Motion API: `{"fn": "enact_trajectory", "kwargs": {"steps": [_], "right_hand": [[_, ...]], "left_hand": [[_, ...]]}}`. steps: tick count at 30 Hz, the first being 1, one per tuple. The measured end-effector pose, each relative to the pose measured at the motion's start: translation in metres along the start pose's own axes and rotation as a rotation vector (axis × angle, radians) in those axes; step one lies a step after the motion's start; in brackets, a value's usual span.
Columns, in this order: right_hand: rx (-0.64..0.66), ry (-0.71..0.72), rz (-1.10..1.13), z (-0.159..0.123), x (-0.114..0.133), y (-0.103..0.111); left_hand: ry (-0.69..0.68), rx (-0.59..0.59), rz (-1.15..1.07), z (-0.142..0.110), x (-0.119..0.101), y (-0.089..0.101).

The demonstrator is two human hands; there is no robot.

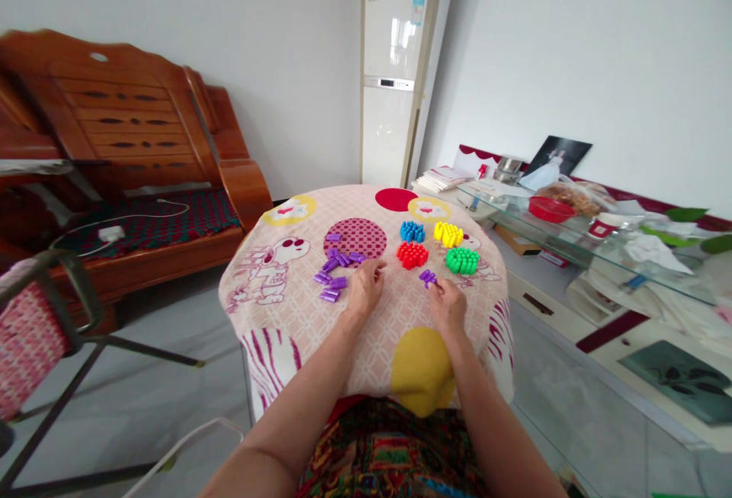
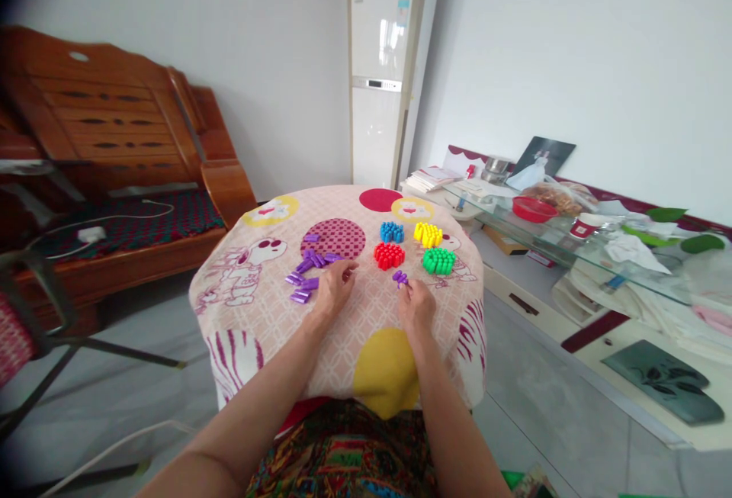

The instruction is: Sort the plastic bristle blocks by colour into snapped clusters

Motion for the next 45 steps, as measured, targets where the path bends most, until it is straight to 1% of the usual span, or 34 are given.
{"fn": "enact_trajectory", "kwargs": {"steps": [2, 4, 5, 7, 10, 13, 15, 20, 22, 24, 25, 26, 28, 30, 32, 34, 37, 41, 45], "right_hand": [[0.028, -0.034, -0.178, 0.005, 0.003, 0.003], [0.077, -0.048, -0.311, 0.009, 0.006, 0.004], [0.099, -0.049, -0.351, 0.010, 0.008, 0.003], [0.124, -0.042, -0.379, 0.011, 0.009, 0.001], [0.105, -0.050, -0.317, 0.010, 0.004, -0.001], [0.062, -0.041, -0.200, 0.010, -0.005, -0.003], [0.039, -0.045, -0.128, 0.010, -0.010, -0.004], [-0.001, -0.055, -0.019, 0.011, -0.015, -0.007], [-0.009, -0.050, -0.014, 0.011, -0.014, -0.008], [0.001, -0.058, -0.015, 0.011, -0.013, -0.009], [0.010, -0.065, -0.013, 0.011, -0.013, -0.009], [0.017, -0.072, -0.008, 0.011, -0.013, -0.009], [0.029, -0.085, 0.004, 0.011, -0.013, -0.008], [0.036, -0.090, 0.016, 0.011, -0.014, -0.006], [0.040, -0.085, 0.025, 0.011, -0.013, -0.005], [0.038, -0.081, 0.027, 0.011, -0.013, -0.004], [0.034, -0.068, 0.025, 0.012, -0.014, -0.005], [0.036, -0.044, 0.005, 0.012, -0.014, -0.007], [0.019, -0.014, -0.014, 0.012, -0.013, -0.006]], "left_hand": [[0.020, -0.102, 0.044, 0.004, 0.010, 0.016], [0.066, -0.184, 0.092, 0.008, 0.019, 0.030], [0.096, -0.209, 0.112, 0.009, 0.024, 0.035], [0.143, -0.219, 0.146, 0.011, 0.030, 0.041], [0.157, -0.146, 0.196, 0.012, 0.032, 0.038], [0.175, -0.043, 0.256, 0.013, 0.030, 0.029], [0.197, -0.005, 0.282, 0.016, 0.028, 0.023], [0.265, 0.019, 0.325, 0.023, 0.026, 0.018], [0.241, 0.005, 0.317, 0.025, 0.021, 0.019], [0.169, -0.011, 0.266, 0.025, 0.011, 0.018], [0.126, 0.002, 0.226, 0.025, 0.004, 0.015], [0.081, 0.039, 0.181, 0.024, -0.003, 0.010], [0.010, 0.179, 0.103, 0.020, -0.017, -0.005], [-0.025, 0.329, 0.077, 0.015, -0.029, -0.024], [-0.040, 0.416, 0.092, 0.009, -0.037, -0.041], [-0.050, 0.441, 0.100, 0.006, -0.040, -0.054], [-0.029, 0.429, 0.034, 0.004, -0.039, -0.065], [0.067, 0.432, -0.127, 0.004, -0.031, -0.072], [0.119, 0.443, -0.169, 0.004, -0.027, -0.076]]}}
Point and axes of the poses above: each hand's wrist, its own z-axis towards the middle knuckle, its own y-axis out of the back of the hand, x = y × z, the point moved 3 cm from there along z, towards the middle knuckle, and after that the axes turned 11 degrees about -z, right-handed, at the moved point
